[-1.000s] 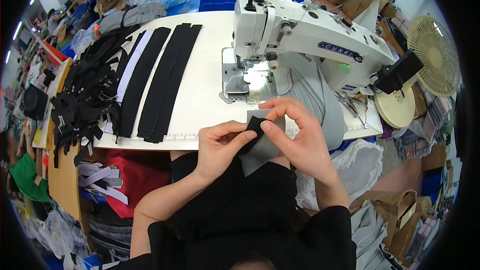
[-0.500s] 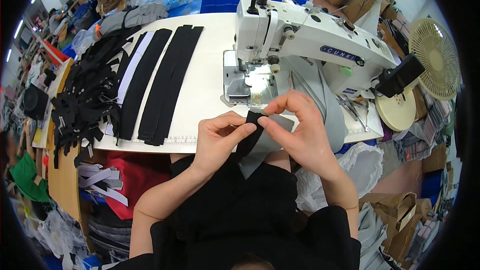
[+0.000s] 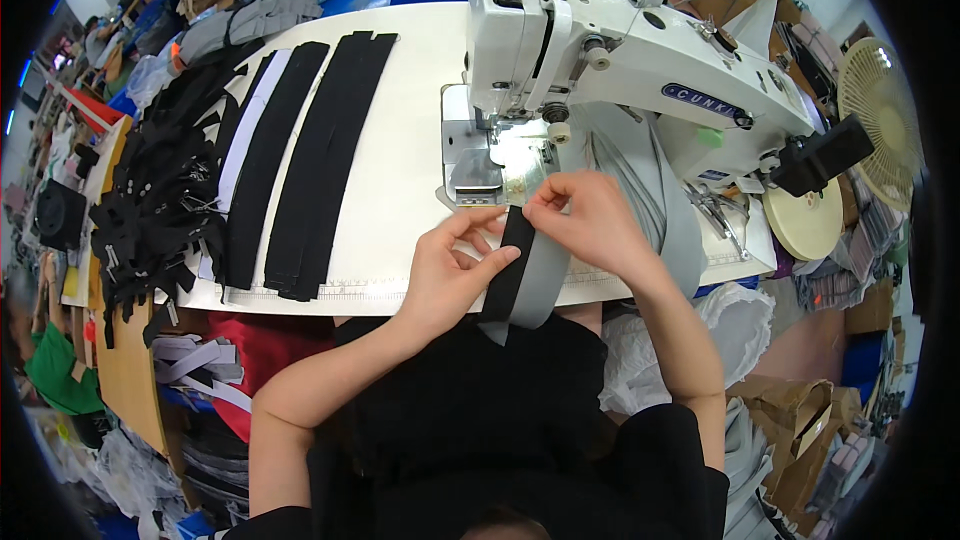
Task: Sewing zippers onto fabric strips using an industrial sewing machine.
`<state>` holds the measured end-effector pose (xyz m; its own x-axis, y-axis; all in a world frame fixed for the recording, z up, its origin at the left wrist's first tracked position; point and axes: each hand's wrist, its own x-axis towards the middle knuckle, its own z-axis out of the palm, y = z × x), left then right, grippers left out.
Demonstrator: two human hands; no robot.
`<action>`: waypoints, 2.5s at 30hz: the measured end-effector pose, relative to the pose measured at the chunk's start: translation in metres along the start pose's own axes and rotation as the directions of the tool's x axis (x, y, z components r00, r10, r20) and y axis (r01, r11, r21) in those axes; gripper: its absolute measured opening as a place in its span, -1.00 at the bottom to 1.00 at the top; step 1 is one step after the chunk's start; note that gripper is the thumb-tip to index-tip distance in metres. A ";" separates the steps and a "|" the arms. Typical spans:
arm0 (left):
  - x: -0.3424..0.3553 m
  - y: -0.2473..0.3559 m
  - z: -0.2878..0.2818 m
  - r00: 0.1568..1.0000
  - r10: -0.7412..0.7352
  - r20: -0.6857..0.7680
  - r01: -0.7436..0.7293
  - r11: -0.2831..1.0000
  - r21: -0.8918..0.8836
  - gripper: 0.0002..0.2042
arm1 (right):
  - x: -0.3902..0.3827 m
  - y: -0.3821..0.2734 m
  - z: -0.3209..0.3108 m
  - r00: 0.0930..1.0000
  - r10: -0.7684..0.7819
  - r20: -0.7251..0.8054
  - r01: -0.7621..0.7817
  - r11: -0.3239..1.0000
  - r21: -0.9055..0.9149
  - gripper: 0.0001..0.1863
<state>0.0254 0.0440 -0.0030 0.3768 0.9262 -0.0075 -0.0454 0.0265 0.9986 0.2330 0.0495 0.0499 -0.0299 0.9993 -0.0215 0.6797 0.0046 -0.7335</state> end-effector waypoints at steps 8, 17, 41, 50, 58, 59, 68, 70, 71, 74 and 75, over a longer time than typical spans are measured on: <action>0.034 0.003 -0.030 0.904 0.396 0.161 -0.395 0.630 0.668 -0.75 | 0.046 0.019 0.021 0.999 -0.044 -0.018 0.036 0.951 -0.307 -0.78; 0.067 -0.011 -0.027 0.866 0.480 0.142 -0.450 0.622 0.640 -0.84 | 0.078 0.059 0.051 0.889 -0.191 -0.416 0.092 0.965 -0.246 -0.72; 0.071 0.003 -0.045 0.897 0.436 0.080 -0.387 0.684 0.618 -0.89 | 0.092 0.071 0.070 0.839 -0.149 -0.523 0.026 0.972 -0.235 -0.58; 0.096 0.018 -0.167 0.940 0.301 -0.162 0.099 0.217 0.971 -0.48 | 0.037 0.030 0.023 0.895 -0.356 -0.269 0.128 0.782 -0.610 -0.46; 0.088 0.011 -0.194 0.910 0.296 -0.291 0.175 0.363 0.915 -0.47 | -0.014 -0.007 0.013 0.931 -0.257 -0.259 0.128 0.895 -0.427 -0.49; 0.088 0.011 -0.195 0.907 0.298 -0.299 0.182 0.361 0.914 -0.47 | -0.016 -0.008 0.014 0.930 -0.263 -0.255 0.137 0.895 -0.425 -0.49; 0.084 0.006 -0.216 0.887 0.268 -0.375 0.124 0.645 0.754 -0.62 | -0.033 -0.016 0.038 0.902 -0.320 -0.288 0.255 0.936 -0.242 -0.54; 0.079 0.025 -0.183 0.914 0.014 -0.405 0.132 0.935 0.330 -0.69 | -0.034 -0.016 0.052 0.920 -0.318 -0.228 0.330 0.944 0.015 -0.56; 0.076 0.032 -0.160 0.928 -0.225 -0.298 0.176 0.967 -0.182 -0.74 | -0.035 -0.020 0.061 0.915 -0.326 -0.238 0.361 0.925 0.121 -0.56; 0.057 0.023 -0.110 0.980 -0.178 -0.086 0.158 0.967 -0.200 -0.77 | -0.038 -0.043 0.083 0.998 -0.064 0.000 0.053 0.819 0.571 -0.55; 0.049 0.023 -0.093 0.983 -0.177 -0.045 0.168 0.971 -0.168 -0.77 | -0.038 -0.049 0.088 0.999 -0.036 0.028 0.011 0.785 0.620 -0.54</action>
<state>-0.0434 0.1249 0.0146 0.3371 0.9227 -0.1869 -0.1360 0.2442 0.9602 0.1364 0.0083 0.0265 -0.0748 0.9971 -0.0144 0.0785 -0.0085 -0.9969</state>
